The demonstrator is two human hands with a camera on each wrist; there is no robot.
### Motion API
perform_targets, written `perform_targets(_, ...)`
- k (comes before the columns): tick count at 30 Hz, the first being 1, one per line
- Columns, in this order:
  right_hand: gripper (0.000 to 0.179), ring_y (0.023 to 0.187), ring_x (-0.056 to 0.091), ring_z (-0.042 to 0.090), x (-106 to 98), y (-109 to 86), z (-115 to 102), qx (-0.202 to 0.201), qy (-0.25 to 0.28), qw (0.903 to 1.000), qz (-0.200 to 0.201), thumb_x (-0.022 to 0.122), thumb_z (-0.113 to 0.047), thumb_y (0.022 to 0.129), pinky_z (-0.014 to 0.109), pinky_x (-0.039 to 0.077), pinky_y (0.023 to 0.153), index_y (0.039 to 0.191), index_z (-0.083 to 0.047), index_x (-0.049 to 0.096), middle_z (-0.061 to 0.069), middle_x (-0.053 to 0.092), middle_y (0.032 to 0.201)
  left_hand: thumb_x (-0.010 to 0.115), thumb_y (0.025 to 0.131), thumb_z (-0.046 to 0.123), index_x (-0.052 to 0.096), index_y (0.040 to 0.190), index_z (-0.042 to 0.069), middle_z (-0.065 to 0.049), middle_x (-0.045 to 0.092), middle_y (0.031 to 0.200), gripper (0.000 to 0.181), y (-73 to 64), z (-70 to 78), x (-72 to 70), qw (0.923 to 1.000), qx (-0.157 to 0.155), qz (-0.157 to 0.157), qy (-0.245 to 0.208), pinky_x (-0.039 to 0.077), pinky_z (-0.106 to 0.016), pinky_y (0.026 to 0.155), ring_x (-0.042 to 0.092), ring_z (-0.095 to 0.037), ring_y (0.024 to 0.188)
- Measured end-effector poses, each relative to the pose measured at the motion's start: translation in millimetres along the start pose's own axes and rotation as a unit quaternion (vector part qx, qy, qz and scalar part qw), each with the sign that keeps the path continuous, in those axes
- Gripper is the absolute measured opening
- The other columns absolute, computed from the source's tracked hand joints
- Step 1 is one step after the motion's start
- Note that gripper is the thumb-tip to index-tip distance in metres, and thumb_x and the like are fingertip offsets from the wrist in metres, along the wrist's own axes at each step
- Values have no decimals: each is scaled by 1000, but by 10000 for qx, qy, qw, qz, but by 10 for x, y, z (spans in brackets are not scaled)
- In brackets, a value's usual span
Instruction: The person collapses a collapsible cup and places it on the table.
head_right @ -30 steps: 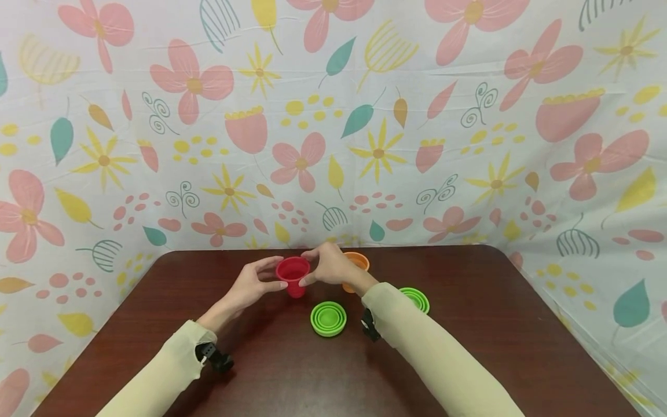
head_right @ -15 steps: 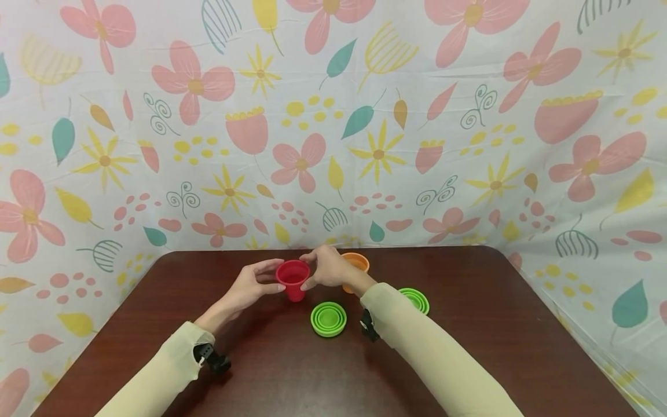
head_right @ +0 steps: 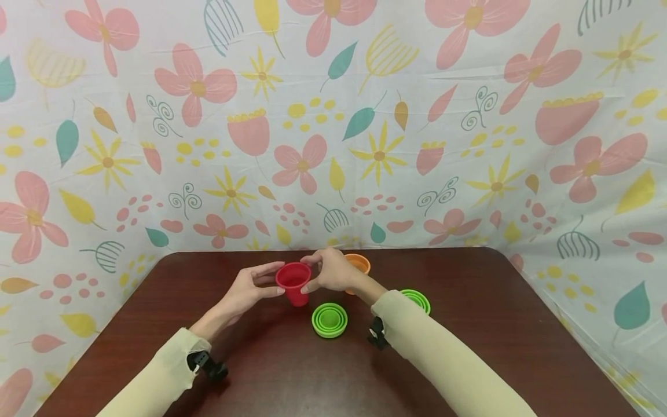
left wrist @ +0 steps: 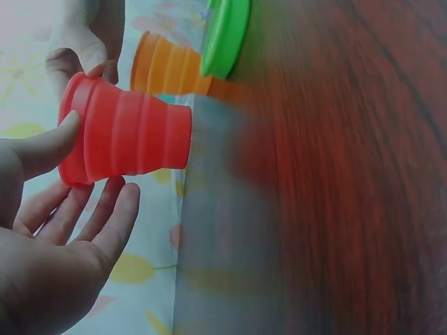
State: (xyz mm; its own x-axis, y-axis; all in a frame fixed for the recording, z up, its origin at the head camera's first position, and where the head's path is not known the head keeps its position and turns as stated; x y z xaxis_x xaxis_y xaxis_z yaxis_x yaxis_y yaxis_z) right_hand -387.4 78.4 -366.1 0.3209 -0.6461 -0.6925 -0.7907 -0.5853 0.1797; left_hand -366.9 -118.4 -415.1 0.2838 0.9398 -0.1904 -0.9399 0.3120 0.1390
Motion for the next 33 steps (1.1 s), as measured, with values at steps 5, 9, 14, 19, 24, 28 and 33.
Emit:
perform_targets(5, 68, 90, 55, 26, -37, -115, -40, -62, 153, 9998, 132, 96, -23, 78, 33, 49, 73, 136, 1, 70, 3, 71, 109, 84, 90, 6, 59, 149, 4, -14, 66, 140, 64, -64, 74, 36, 9999, 60, -100, -65, 60, -40, 97, 64, -36, 126)
perform_targets(9, 66, 90, 56, 25, -66, -232, -59, -66, 180, 9994, 305, 96, -25, 78, 32, 52, 71, 135, -2, 71, 1, 71, 108, 84, 90, 7, 60, 148, 5, -14, 68, 137, 63, -111, 139, 91, 9996, 156, -198, -125, 60, -40, 97, 65, -36, 124)
perform_targets(14, 64, 83, 57, 23, -93, -394, -111, -185, 123, 9986, 481, 96, -27, 78, 30, 52, 64, 134, -6, 72, -2, 71, 105, 83, 90, 4, 61, 147, 4, -17, 69, 135, 62, -180, 220, 192, 9983, 299, -381, -322, 61, -37, 94, 66, -37, 122)
perform_targets(19, 61, 80, 57, 24, -107, -553, -150, -375, 256, 9977, 512, 95, -27, 80, 30, 52, 60, 133, -8, 73, -3, 71, 102, 82, 91, 3, 62, 146, 4, -17, 67, 137, 59, -257, 274, 294, 9972, 347, -478, -462, 62, -38, 93, 64, -38, 122)
perform_targets(24, 61, 84, 57, 32, -118, -720, -149, -336, 561, 9963, 563, 94, -24, 81, 27, 50, 59, 134, -4, 72, 4, 69, 98, 82, 91, 6, 63, 145, 5, -16, 69, 134, 58, -341, 330, 399, 9973, 356, -503, -393, 62, -37, 91, 64, -37, 120)
perform_targets(28, 61, 87, 56, 33, -141, -833, -141, -293, 692, 9948, 683, 94, -22, 81, 28, 51, 63, 134, -2, 72, 9, 68, 93, 82, 91, 8, 64, 144, 5, -15, 70, 131, 56, -378, 365, 481, 9971, 414, -526, -358, 62, -36, 90, 66, -35, 118)
perform_targets(33, 60, 84, 57, 32, -143, -944, -146, -300, 805, 9938, 712, 93, -20, 81, 30, 51, 65, 134, -2, 71, 8, 71, 92, 82, 92, 9, 64, 144, 5, -15, 71, 131, 55, -429, 370, 565, 9969, 445, -559, -342, 62, -35, 91, 66, -34, 119)
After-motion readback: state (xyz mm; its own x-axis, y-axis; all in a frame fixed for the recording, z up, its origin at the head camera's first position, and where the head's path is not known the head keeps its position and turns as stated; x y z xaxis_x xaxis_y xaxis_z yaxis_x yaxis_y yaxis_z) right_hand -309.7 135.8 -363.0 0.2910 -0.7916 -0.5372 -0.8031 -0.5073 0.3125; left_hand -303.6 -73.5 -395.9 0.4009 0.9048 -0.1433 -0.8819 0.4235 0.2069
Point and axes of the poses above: each hand's wrist, its own y-axis towards the middle knuckle, its own x-axis out of the palm, z = x × y, the point moved 7 cm from there along y, towards the middle knuckle
